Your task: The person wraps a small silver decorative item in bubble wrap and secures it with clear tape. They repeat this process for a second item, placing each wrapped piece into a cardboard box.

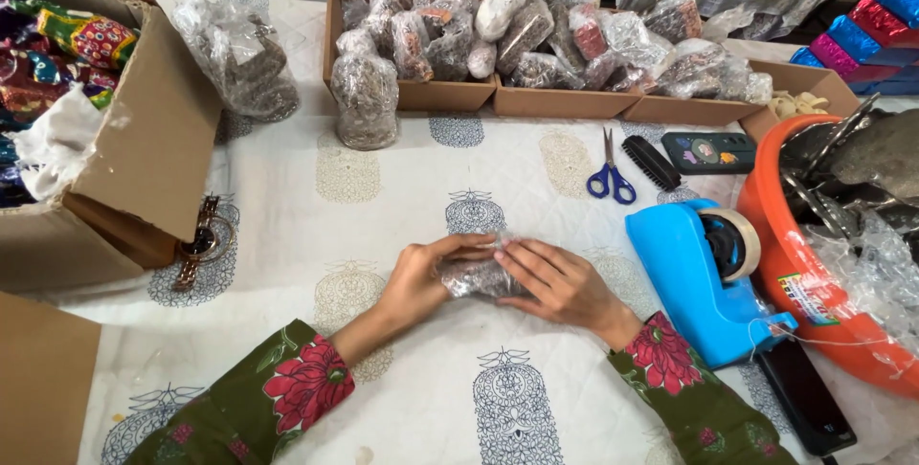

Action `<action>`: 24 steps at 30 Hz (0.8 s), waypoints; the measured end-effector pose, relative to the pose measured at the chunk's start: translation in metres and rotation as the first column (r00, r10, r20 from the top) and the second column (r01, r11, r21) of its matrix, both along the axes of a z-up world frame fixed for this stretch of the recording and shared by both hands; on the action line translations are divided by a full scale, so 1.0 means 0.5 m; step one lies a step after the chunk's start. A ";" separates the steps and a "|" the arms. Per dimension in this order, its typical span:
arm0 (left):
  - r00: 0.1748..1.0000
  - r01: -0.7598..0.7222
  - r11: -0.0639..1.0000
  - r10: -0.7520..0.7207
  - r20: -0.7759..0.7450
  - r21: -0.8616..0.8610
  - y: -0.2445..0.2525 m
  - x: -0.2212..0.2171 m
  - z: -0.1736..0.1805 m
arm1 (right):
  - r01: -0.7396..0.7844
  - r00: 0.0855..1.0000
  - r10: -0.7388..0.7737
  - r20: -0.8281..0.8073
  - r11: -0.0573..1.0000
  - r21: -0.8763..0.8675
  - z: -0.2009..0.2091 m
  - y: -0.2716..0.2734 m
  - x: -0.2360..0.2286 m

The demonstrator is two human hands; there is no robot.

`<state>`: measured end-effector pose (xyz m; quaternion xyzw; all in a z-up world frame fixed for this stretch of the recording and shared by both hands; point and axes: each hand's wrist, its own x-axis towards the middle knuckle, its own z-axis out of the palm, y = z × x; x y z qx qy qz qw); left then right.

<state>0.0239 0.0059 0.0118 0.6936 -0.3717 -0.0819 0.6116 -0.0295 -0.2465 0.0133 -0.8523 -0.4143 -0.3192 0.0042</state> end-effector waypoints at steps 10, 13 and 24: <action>0.983 -0.037 0.999 0.043 -0.181 0.039 0.008 0.017 0.004 | 0.027 0.993 -0.021 -0.120 0.998 0.049 0.006 0.003 0.006; 0.996 -0.054 0.998 0.056 -0.064 0.033 0.011 0.018 -0.013 | 0.035 0.990 -0.027 -0.138 0.998 0.059 0.002 0.000 0.006; 0.918 -0.132 0.991 0.137 0.372 -0.037 0.039 0.006 -0.019 | 0.096 0.984 -0.063 -0.167 0.975 0.198 -0.015 -0.014 0.020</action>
